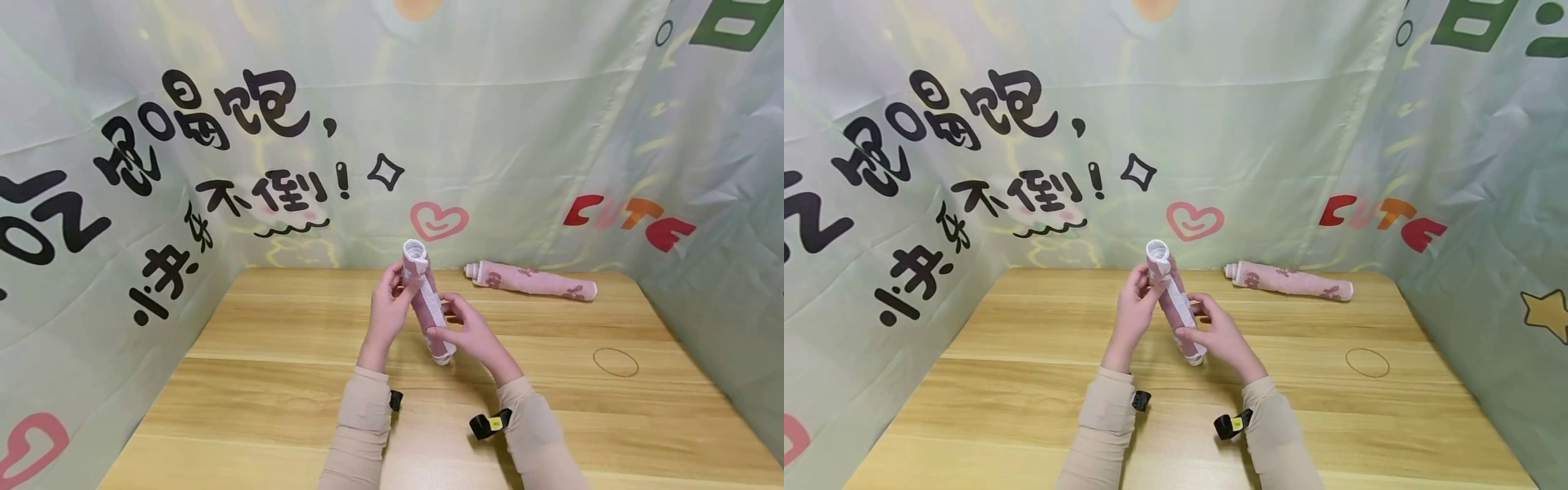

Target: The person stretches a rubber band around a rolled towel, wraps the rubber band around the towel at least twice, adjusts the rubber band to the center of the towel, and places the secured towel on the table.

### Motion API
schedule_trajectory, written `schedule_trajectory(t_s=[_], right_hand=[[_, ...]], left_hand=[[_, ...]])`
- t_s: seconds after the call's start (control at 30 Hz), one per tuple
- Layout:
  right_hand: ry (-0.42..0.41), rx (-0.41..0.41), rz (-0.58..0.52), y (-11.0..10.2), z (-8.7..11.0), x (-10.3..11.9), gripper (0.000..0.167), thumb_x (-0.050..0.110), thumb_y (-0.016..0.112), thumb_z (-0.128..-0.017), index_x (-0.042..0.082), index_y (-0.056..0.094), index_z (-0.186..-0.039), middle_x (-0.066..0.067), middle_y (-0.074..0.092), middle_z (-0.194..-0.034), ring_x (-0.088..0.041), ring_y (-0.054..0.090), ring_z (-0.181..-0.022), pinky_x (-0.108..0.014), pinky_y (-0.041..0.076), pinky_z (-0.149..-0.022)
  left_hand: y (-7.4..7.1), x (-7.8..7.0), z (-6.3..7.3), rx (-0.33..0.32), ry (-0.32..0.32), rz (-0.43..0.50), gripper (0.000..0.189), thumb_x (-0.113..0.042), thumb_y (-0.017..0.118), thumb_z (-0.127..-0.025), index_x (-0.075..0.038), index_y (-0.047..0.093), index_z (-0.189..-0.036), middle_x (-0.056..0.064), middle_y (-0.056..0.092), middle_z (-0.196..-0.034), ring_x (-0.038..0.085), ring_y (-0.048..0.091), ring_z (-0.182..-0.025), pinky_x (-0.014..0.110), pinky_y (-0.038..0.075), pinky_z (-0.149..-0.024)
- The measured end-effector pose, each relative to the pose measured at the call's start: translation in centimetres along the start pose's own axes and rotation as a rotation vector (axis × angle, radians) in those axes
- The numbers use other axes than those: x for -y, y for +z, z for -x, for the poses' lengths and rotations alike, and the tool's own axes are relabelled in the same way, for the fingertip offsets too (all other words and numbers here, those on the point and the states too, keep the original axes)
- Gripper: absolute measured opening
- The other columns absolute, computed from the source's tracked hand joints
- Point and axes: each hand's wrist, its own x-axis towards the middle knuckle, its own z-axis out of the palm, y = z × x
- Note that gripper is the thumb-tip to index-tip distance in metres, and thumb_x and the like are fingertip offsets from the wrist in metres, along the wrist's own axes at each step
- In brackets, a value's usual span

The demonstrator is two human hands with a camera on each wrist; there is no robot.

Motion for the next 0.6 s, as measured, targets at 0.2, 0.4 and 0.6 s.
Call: schedule_trajectory(t_s=[0.2,0.4,0.6], right_hand=[[0.011,-0.031,0.052,-0.1,0.1,0.0,0.049,0.011,0.076,-0.084,0.004,0.052,-0.126,-0.018,0.068,-0.110,-0.027,0.062,-0.100,-0.045,0.051,-0.090],[0.097,-0.060,0.158,-1.0,0.3,-0.3,0.045,0.014,0.075,-0.085,0.005,0.056,-0.125,-0.018,0.065,-0.116,-0.030,0.063,-0.101,-0.040,0.054,-0.086],[0.085,-0.094,0.269,-2.0,0.4,-1.3,0.041,0.010,0.072,-0.086,0.000,0.059,-0.123,-0.021,0.064,-0.118,-0.033,0.061,-0.106,-0.048,0.051,-0.092]], left_hand=[[-1.2,0.8,-0.3,0.005,-0.080,0.006,0.040,-0.009,0.067,-0.091,-0.003,0.055,-0.128,0.020,0.067,-0.119,0.013,0.061,-0.097,0.024,0.052,-0.083],[-2.4,1.7,-0.3,0.064,-0.109,-0.175,0.030,-0.020,0.070,-0.090,-0.005,0.061,-0.114,0.016,0.067,-0.110,0.029,0.063,-0.098,0.035,0.055,-0.082],[-2.9,2.3,-0.1,0.140,-0.157,-0.267,0.033,-0.022,0.073,-0.087,-0.008,0.061,-0.115,0.014,0.067,-0.111,0.029,0.066,-0.097,0.033,0.057,-0.078]])
